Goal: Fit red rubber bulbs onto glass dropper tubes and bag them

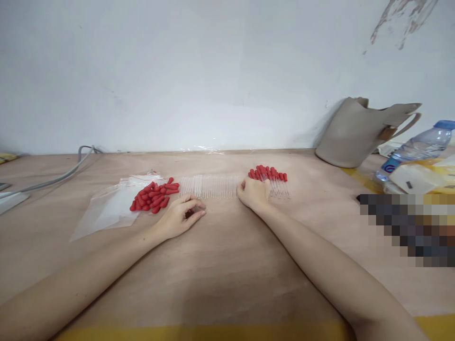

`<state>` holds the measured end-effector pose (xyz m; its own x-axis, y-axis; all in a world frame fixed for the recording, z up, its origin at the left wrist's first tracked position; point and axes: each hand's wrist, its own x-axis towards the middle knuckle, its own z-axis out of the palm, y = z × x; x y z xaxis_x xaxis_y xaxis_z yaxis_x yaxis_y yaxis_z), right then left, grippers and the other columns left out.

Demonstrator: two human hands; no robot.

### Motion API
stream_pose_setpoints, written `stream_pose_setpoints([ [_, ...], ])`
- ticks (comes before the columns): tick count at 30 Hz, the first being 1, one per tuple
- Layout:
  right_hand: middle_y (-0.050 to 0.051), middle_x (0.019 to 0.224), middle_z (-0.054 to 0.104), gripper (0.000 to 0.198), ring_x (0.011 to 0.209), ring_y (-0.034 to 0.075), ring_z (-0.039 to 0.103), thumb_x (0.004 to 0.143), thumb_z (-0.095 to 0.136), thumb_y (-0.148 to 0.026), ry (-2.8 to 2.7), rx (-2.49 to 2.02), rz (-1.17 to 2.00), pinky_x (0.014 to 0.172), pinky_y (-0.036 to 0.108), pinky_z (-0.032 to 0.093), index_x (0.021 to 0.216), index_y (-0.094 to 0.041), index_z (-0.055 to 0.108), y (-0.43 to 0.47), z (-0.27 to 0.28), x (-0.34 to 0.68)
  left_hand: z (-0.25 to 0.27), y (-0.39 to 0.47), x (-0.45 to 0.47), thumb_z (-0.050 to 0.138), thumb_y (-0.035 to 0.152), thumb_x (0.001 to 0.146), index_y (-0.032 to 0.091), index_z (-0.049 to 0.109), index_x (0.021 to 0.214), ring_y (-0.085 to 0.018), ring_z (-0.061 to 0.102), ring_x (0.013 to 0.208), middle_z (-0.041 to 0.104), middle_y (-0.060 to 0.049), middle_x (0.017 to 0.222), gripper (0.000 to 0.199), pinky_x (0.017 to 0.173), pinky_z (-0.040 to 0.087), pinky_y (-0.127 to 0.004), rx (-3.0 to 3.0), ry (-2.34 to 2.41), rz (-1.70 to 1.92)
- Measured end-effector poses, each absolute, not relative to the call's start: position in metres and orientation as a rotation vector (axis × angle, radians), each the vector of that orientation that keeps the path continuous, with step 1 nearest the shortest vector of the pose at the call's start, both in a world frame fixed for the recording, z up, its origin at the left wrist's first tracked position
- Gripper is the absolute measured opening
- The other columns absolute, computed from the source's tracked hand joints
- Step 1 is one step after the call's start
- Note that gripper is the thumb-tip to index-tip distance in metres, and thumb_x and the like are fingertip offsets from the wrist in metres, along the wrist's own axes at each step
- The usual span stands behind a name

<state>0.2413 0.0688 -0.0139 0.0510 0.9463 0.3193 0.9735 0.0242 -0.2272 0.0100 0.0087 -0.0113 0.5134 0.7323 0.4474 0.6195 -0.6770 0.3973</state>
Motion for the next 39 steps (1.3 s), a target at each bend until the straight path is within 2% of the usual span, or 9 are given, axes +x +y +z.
stream_pose_setpoints([
  [6, 0.005, 0.07, 0.065, 0.016, 0.07, 0.022, 0.057, 0.075, 0.046, -0.03, -1.881, -1.974, -0.086, 0.073, 0.036, 0.028, 0.072, -0.02, 0.059, 0.065, -0.008, 0.246, -0.013, 0.009, 0.009, 0.052, 0.021, 0.082, 0.016, 0.059, 0.085, -0.01, 0.055, 0.062, 0.054, -0.004, 0.087, 0.009, 0.06, 0.046, -0.025, 2.552, 1.136, 0.904],
  [9, 0.005, 0.074, 0.065, 0.019, 0.071, 0.021, 0.058, 0.077, 0.045, -0.032, -1.877, -1.968, -0.092, 0.076, 0.037, 0.028, 0.078, -0.02, 0.059, 0.064, -0.008, 0.245, -0.012, 0.009, 0.01, 0.052, 0.021, 0.082, 0.016, 0.059, 0.085, -0.01, 0.055, 0.062, 0.054, -0.004, 0.087, 0.009, 0.061, 0.046, -0.026, 2.55, 1.133, 0.906],
  [15, 0.008, 0.073, 0.065, 0.026, 0.074, 0.024, 0.059, 0.078, 0.045, -0.039, -1.954, -2.016, -0.07, 0.077, 0.039, 0.028, 0.073, -0.018, 0.061, 0.065, -0.008, 0.245, -0.013, 0.009, 0.01, 0.052, 0.02, 0.082, 0.016, 0.06, 0.085, -0.01, 0.055, 0.063, 0.053, -0.004, 0.087, 0.01, 0.063, 0.046, -0.026, 2.549, 1.152, 0.873],
  [24, 0.013, 0.07, 0.064, 0.027, 0.067, 0.025, 0.059, 0.082, 0.039, -0.028, -2.069, -2.018, -0.242, 0.072, 0.039, 0.028, 0.074, -0.012, 0.06, 0.058, -0.009, 0.244, 0.012, 0.022, -0.004, 0.05, 0.027, 0.081, 0.016, 0.062, 0.079, -0.019, 0.054, 0.081, 0.057, -0.006, 0.083, 0.016, 0.074, 0.043, -0.031, 2.675, 1.514, 1.034],
  [26, 0.014, 0.074, 0.064, 0.027, 0.068, 0.026, 0.059, 0.083, 0.037, -0.026, -2.053, -1.956, -0.347, 0.071, 0.039, 0.028, 0.077, -0.011, 0.058, 0.054, -0.013, 0.244, 0.027, 0.041, -0.016, 0.048, 0.027, 0.08, 0.016, 0.062, 0.076, -0.021, 0.055, 0.079, 0.058, -0.007, 0.081, 0.018, 0.073, 0.043, -0.032, 2.623, 1.808, 0.924],
  [29, 0.014, 0.08, 0.063, 0.029, 0.076, 0.027, 0.057, 0.086, 0.031, -0.026, -2.002, -1.844, -0.445, 0.073, 0.038, 0.026, 0.083, -0.011, 0.056, 0.049, -0.02, 0.243, 0.048, 0.075, -0.033, 0.051, 0.03, 0.076, 0.017, 0.064, 0.085, -0.027, 0.056, 0.088, 0.063, -0.009, 0.087, 0.021, 0.075, 0.041, -0.034, 2.483, 2.174, 0.493],
  [31, 0.013, 0.083, 0.062, 0.029, 0.08, 0.026, 0.055, 0.088, 0.03, -0.028, -1.973, -1.767, -0.429, 0.075, 0.038, 0.025, 0.086, -0.012, 0.054, 0.048, -0.023, 0.243, 0.056, 0.097, -0.04, 0.055, 0.032, 0.071, 0.018, 0.065, 0.083, -0.027, 0.059, 0.085, 0.066, -0.009, 0.082, 0.021, 0.072, 0.042, -0.032, 2.3, 2.277, 0.194],
  [35, 0.009, 0.084, 0.063, 0.023, 0.079, 0.022, 0.054, 0.088, 0.033, -0.028, -1.988, -1.575, -0.3, 0.078, 0.036, 0.024, 0.086, -0.015, 0.052, 0.046, -0.026, 0.241, 0.057, 0.126, -0.042, 0.068, 0.027, 0.056, 0.017, 0.066, 0.067, -0.029, 0.061, 0.078, 0.066, -0.01, 0.067, 0.015, 0.07, 0.043, -0.033, 2.199, 2.312, 0.022],
  [39, 0.007, 0.085, 0.064, 0.022, 0.082, 0.019, 0.055, 0.088, 0.035, -0.024, -2.065, -1.344, -0.21, 0.077, 0.032, 0.027, 0.092, -0.016, 0.055, 0.042, -0.025, 0.237, 0.051, 0.135, -0.043, 0.068, 0.021, 0.054, 0.015, 0.066, 0.064, -0.031, 0.061, 0.077, 0.067, -0.013, 0.07, 0.013, 0.07, 0.043, -0.036, 2.177, 2.324, -0.019],
])
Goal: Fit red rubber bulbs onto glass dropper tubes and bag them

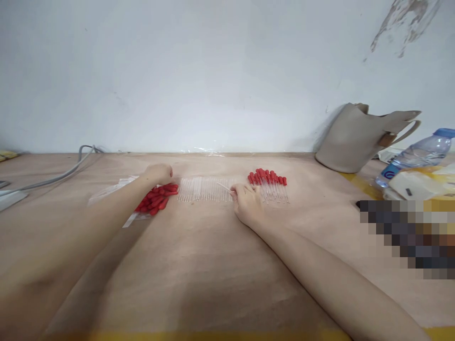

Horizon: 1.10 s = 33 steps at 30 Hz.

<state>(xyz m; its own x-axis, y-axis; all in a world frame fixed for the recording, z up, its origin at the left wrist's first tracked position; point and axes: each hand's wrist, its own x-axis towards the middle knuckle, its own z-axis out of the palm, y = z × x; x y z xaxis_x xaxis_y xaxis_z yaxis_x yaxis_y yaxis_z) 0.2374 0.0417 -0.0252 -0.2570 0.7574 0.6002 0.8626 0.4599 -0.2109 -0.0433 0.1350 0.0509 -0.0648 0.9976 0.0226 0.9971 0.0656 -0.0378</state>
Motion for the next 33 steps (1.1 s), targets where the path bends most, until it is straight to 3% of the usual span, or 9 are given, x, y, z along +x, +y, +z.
stream_pose_setpoints([
  [3, 0.009, 0.088, 0.064, 0.027, 0.085, 0.02, 0.055, 0.09, 0.032, -0.021, -2.141, -1.194, -0.245, 0.076, 0.032, 0.029, 0.102, -0.015, 0.056, 0.039, -0.026, 0.236, 0.051, 0.132, -0.045, 0.063, 0.019, 0.061, 0.014, 0.067, 0.08, -0.03, 0.06, 0.08, 0.066, -0.014, 0.079, 0.02, 0.071, 0.044, -0.036, -2.132, -2.214, -0.087],
  [6, 0.008, 0.082, 0.063, 0.027, 0.081, 0.02, 0.055, 0.09, 0.033, -0.021, -2.208, -1.096, -0.251, 0.076, 0.032, 0.031, 0.097, -0.016, 0.059, 0.039, -0.03, 0.236, 0.055, 0.117, -0.04, 0.049, 0.019, 0.076, 0.016, 0.059, 0.108, -0.026, 0.057, 0.092, 0.06, -0.013, 0.101, 0.034, 0.078, 0.042, -0.034, -2.15, -2.079, -0.296],
  [8, 0.008, 0.082, 0.062, 0.026, 0.079, 0.019, 0.055, 0.089, 0.033, -0.02, -2.203, -1.065, -0.216, 0.075, 0.032, 0.034, 0.094, -0.016, 0.058, 0.04, -0.033, 0.237, 0.053, 0.099, -0.031, 0.036, 0.018, 0.085, 0.02, 0.054, 0.116, -0.02, 0.057, 0.092, 0.054, -0.01, 0.11, 0.036, 0.08, 0.042, -0.031, -2.211, -1.937, -0.479],
  [11, 0.008, 0.086, 0.061, 0.025, 0.082, 0.02, 0.055, 0.089, 0.032, -0.019, -2.177, -1.054, -0.147, 0.077, 0.033, 0.038, 0.096, -0.016, 0.056, 0.04, -0.036, 0.237, 0.039, 0.065, -0.014, 0.04, 0.02, 0.085, 0.016, 0.061, 0.099, -0.017, 0.057, 0.079, 0.056, -0.007, 0.091, 0.026, 0.072, 0.046, -0.03, -2.494, -1.618, -1.083],
  [16, 0.008, 0.097, 0.061, 0.027, 0.09, 0.02, 0.055, 0.089, 0.032, -0.02, -2.175, -0.983, -0.068, 0.081, 0.033, 0.04, 0.107, -0.017, 0.051, 0.026, -0.033, 0.234, 0.001, 0.025, 0.008, 0.059, 0.029, 0.076, 0.015, 0.053, 0.078, -0.013, 0.058, 0.07, 0.055, -0.003, 0.081, 0.015, 0.065, 0.049, -0.027, -2.793, -1.559, -1.511],
  [20, 0.006, 0.095, 0.062, 0.024, 0.088, 0.017, 0.056, 0.09, 0.035, -0.023, -2.198, -0.914, -0.02, 0.08, 0.031, 0.041, 0.104, -0.019, 0.053, 0.019, -0.029, 0.232, -0.013, 0.017, 0.013, 0.062, 0.033, 0.075, 0.016, 0.046, 0.07, -0.01, 0.053, 0.057, 0.051, 0.002, 0.065, 0.024, 0.053, 0.043, -0.022, -2.834, -1.687, -1.489],
  [27, 0.005, 0.089, 0.063, 0.023, 0.082, 0.016, 0.057, 0.091, 0.035, -0.024, -2.209, -0.936, 0.017, 0.077, 0.03, 0.039, 0.099, -0.019, 0.056, 0.019, -0.027, 0.229, -0.015, 0.018, 0.012, 0.062, 0.032, 0.076, 0.016, 0.055, 0.093, -0.014, 0.058, 0.072, 0.06, -0.004, 0.083, 0.024, 0.062, 0.047, -0.026, -2.901, -1.619, -1.544],
  [33, 0.005, 0.088, 0.064, 0.021, 0.08, 0.015, 0.057, 0.09, 0.037, -0.022, -2.24, -0.892, 0.033, 0.075, 0.03, 0.038, 0.098, -0.018, 0.056, 0.019, -0.029, 0.227, -0.008, 0.013, 0.013, 0.057, 0.031, 0.08, 0.016, 0.063, 0.091, -0.015, 0.057, 0.074, 0.061, -0.005, 0.084, 0.019, 0.064, 0.046, -0.026, -2.869, -1.52, -1.394],
])
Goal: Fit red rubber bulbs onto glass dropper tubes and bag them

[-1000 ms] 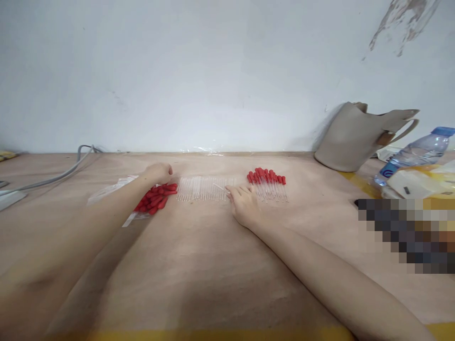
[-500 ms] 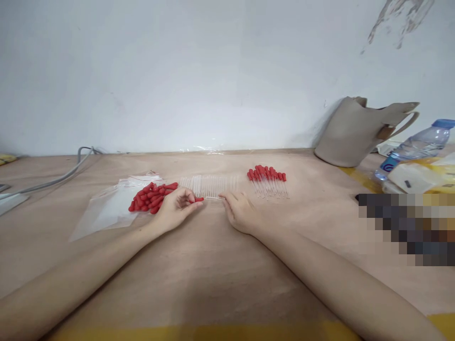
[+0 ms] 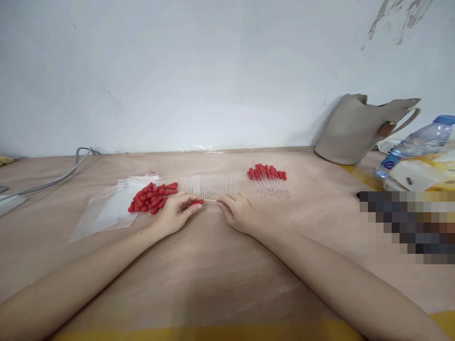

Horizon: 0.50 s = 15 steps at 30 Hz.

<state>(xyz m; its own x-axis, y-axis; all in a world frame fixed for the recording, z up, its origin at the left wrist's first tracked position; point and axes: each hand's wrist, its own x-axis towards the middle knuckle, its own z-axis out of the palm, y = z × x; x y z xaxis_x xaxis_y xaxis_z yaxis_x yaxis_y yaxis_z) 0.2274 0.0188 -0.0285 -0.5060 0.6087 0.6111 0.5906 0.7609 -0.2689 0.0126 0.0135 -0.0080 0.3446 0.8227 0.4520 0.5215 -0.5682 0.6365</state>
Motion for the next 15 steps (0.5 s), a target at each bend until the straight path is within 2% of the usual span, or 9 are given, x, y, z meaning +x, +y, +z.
stream_pose_setpoints([
  [7, 0.004, 0.08, 0.064, 0.017, 0.069, 0.014, 0.056, 0.09, 0.038, -0.024, -2.27, -0.796, 0.084, 0.071, 0.03, 0.036, 0.09, -0.017, 0.054, 0.0187, -0.028, 0.2271, -0.0071, 0.0109, 0.0155, 0.054, 0.028, 0.082, 0.014, 0.06, 0.084, -0.012, 0.057, 0.063, 0.061, -0.001, 0.07, 0.015, 0.059, 0.046, -0.023, 2.049, 1.119, 1.005],
  [15, 0.001, 0.077, 0.065, 0.016, 0.067, 0.012, 0.057, 0.089, 0.042, -0.022, -2.288, -0.765, 0.22, 0.071, 0.028, 0.03, 0.089, -0.017, 0.058, 0.0162, -0.0196, 0.2271, -0.0084, 0.01, 0.0165, 0.053, 0.025, 0.082, 0.011, 0.057, 0.083, -0.009, 0.057, 0.057, 0.06, 0.0, 0.065, 0.015, 0.059, 0.049, -0.022, 1.952, 0.997, 1.033],
])
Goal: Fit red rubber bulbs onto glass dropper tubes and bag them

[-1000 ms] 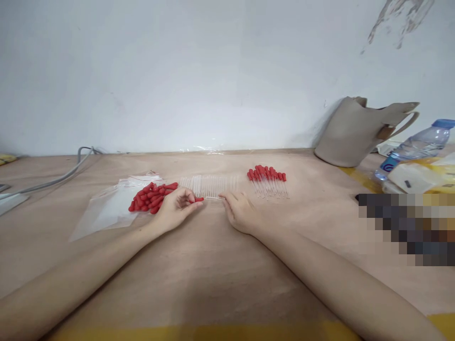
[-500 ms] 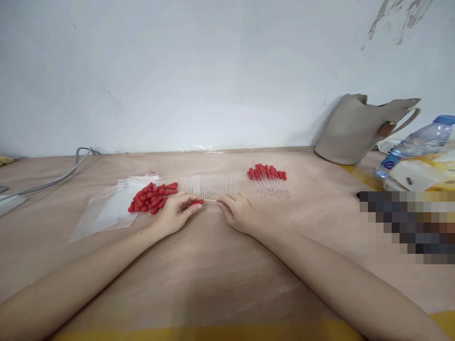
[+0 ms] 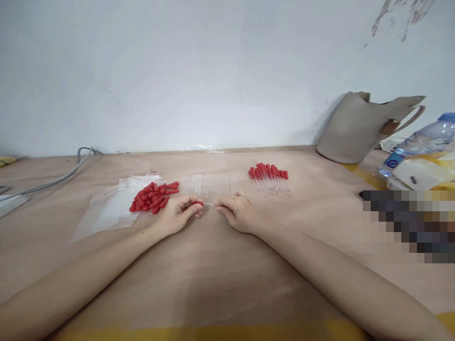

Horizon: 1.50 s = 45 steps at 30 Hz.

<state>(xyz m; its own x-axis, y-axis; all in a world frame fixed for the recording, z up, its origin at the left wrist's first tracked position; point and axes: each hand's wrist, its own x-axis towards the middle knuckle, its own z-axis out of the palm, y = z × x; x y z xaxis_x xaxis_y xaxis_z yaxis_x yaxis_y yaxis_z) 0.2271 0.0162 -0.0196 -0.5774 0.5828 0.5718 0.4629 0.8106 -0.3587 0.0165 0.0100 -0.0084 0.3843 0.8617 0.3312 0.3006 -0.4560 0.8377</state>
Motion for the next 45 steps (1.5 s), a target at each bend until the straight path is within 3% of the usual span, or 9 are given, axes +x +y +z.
stream_pose_setpoints([
  [5, 0.0, 0.078, 0.067, 0.018, 0.067, 0.011, 0.056, 0.088, 0.042, -0.02, -2.353, -0.759, 0.164, 0.069, 0.028, 0.025, 0.092, -0.02, 0.06, 0.019, -0.015, 0.232, -0.009, 0.008, 0.016, 0.051, 0.024, 0.082, 0.011, 0.058, 0.082, -0.008, 0.056, 0.054, 0.058, 0.001, 0.062, 0.015, 0.057, 0.049, -0.02, 1.969, 0.947, 0.961],
  [14, 0.0, 0.061, 0.059, 0.021, 0.054, 0.01, 0.046, 0.086, 0.04, -0.016, -2.346, -0.769, -0.386, 0.062, 0.03, 0.021, 0.079, -0.017, 0.06, 0.014, -0.016, 0.229, -0.008, 0.004, 0.016, 0.056, 0.026, 0.082, 0.014, 0.065, 0.083, -0.009, 0.056, 0.054, 0.063, 0.0, 0.064, 0.015, 0.054, 0.047, -0.02, 2.354, 1.095, 0.952],
  [20, 0.005, 0.078, 0.063, 0.017, 0.07, 0.014, 0.052, 0.089, 0.041, -0.02, -2.238, -0.749, -0.245, 0.067, 0.028, 0.033, 0.092, -0.015, 0.056, 0.019, -0.021, 0.229, -0.005, 0.007, 0.014, 0.063, 0.026, 0.077, 0.015, 0.066, 0.089, -0.012, 0.064, 0.069, 0.07, -0.002, 0.081, 0.016, 0.065, 0.052, -0.021, 2.358, 1.132, 1.067],
  [24, 0.005, 0.078, 0.059, 0.014, 0.072, 0.015, 0.05, 0.088, 0.042, -0.022, -2.236, -0.766, -0.153, 0.068, 0.027, 0.038, 0.086, -0.016, 0.055, 0.02, -0.022, 0.231, -0.002, 0.006, 0.015, 0.062, 0.024, 0.077, 0.016, 0.067, 0.089, -0.012, 0.065, 0.069, 0.071, -0.001, 0.081, 0.015, 0.063, 0.053, -0.02, 2.316, 1.133, 1.021],
  [34, 0.003, 0.065, 0.055, 0.021, 0.061, 0.014, 0.046, 0.088, 0.037, -0.017, -2.294, -0.643, -0.282, 0.061, 0.028, 0.032, 0.079, -0.015, 0.056, 0.016, -0.02, 0.225, -0.008, 0.002, 0.015, 0.059, 0.027, 0.079, 0.016, 0.067, 0.085, -0.012, 0.063, 0.064, 0.07, -0.002, 0.076, 0.014, 0.061, 0.051, -0.022, 2.412, 1.038, 1.06],
  [45, 0.005, 0.069, 0.059, 0.028, 0.063, 0.014, 0.048, 0.091, 0.033, -0.024, -2.321, -0.736, -0.135, 0.064, 0.028, 0.033, 0.079, -0.015, 0.056, 0.016, -0.027, 0.22, -0.008, 0.003, 0.015, 0.058, 0.027, 0.08, 0.015, 0.066, 0.085, -0.013, 0.062, 0.066, 0.069, -0.003, 0.076, 0.016, 0.063, 0.05, -0.023, 2.424, 1.032, 1.04],
])
